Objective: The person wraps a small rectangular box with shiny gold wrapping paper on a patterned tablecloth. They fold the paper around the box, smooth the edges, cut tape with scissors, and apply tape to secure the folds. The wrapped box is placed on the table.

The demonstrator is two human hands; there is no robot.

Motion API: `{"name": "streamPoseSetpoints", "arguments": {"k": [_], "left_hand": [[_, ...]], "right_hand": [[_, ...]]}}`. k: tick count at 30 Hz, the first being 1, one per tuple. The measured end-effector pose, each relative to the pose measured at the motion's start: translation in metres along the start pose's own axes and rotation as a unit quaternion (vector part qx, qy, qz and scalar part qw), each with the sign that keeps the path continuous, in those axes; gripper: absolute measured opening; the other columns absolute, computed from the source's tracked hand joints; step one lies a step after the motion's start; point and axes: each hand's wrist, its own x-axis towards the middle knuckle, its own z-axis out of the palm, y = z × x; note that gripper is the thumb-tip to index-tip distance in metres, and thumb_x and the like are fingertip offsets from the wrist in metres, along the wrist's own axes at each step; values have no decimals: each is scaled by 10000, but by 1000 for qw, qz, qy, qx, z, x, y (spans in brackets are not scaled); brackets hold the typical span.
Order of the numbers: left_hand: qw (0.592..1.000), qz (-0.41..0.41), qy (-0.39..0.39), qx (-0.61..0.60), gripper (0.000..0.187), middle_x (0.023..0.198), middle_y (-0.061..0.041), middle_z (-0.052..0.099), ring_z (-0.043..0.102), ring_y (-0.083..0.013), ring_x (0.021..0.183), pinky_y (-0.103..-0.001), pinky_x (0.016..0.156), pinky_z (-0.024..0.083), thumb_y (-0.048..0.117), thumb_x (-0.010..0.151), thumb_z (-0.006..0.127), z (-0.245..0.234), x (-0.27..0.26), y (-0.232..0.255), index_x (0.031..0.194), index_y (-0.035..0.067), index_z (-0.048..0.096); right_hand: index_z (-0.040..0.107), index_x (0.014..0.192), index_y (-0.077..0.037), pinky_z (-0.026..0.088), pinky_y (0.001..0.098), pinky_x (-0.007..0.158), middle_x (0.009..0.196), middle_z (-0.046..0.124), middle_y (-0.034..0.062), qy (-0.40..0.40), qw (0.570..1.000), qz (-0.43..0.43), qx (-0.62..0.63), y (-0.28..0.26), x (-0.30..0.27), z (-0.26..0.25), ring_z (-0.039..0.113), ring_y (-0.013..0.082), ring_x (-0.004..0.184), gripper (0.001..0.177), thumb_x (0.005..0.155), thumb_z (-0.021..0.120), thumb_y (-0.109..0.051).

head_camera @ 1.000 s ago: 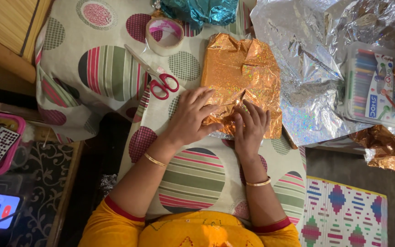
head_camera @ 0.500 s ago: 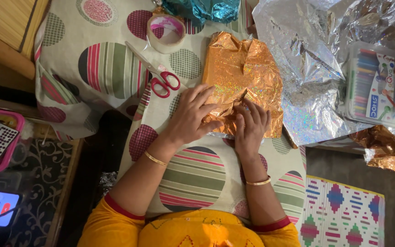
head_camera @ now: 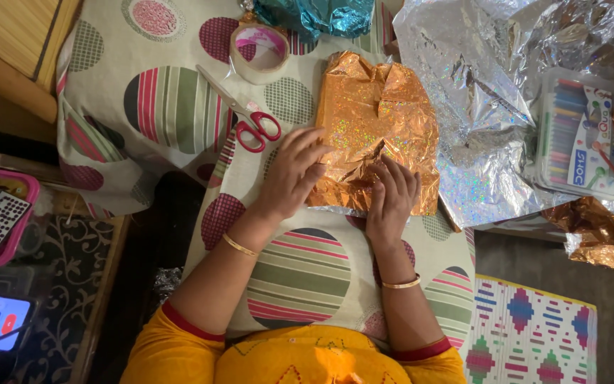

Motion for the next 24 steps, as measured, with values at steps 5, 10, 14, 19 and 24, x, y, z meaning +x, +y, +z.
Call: {"name": "streamPoseSetpoints", "arguments": {"k": [5,10,14,19,24], "left_hand": [[999,-16,28,-32,595,1485,-180,543,409,-401,1459,-527,1248,277,498,1143,281,3,-3,-6,1317,66,651],[999,-20,33,-33,532,1481,-169,551,418,-396,1458,-515,1248,291,454,1146,321,5,-5,-7,1311,74,654],[999,-20,33,-30,548,1475,-172,557,423,-394,1458,-516,1249,291,464,1146,309,4,-5,-7,1310,74,657],[999,-26,27,-20,585,1471,-175,562,419,-395,1461,-525,1251,279,484,1143,278,4,-4,-7,1306,73,661],[999,-30,23,-18,588,1470,-175,562,413,-397,1461,-524,1250,272,485,1141,275,4,-3,-6,1294,73,667]], "right_hand": [[703,1233,-122,191,532,1258,1424,623,101,-2,1000,-5,2,1,0,0,483,319,1384,412,1122,350,-303],[701,1237,-119,188,532,1259,1425,622,98,0,1000,-3,5,0,-1,0,482,318,1387,423,1125,340,-308],[712,1229,-122,186,531,1259,1426,621,99,0,1000,-4,3,1,-1,1,483,317,1386,437,1124,334,-314],[715,1222,-121,185,529,1263,1432,620,98,0,1000,-8,2,2,0,2,481,319,1388,453,1125,322,-324],[715,1229,-124,184,529,1263,1431,618,98,-1,1000,-6,4,2,-1,1,479,321,1390,456,1127,318,-324]]}}
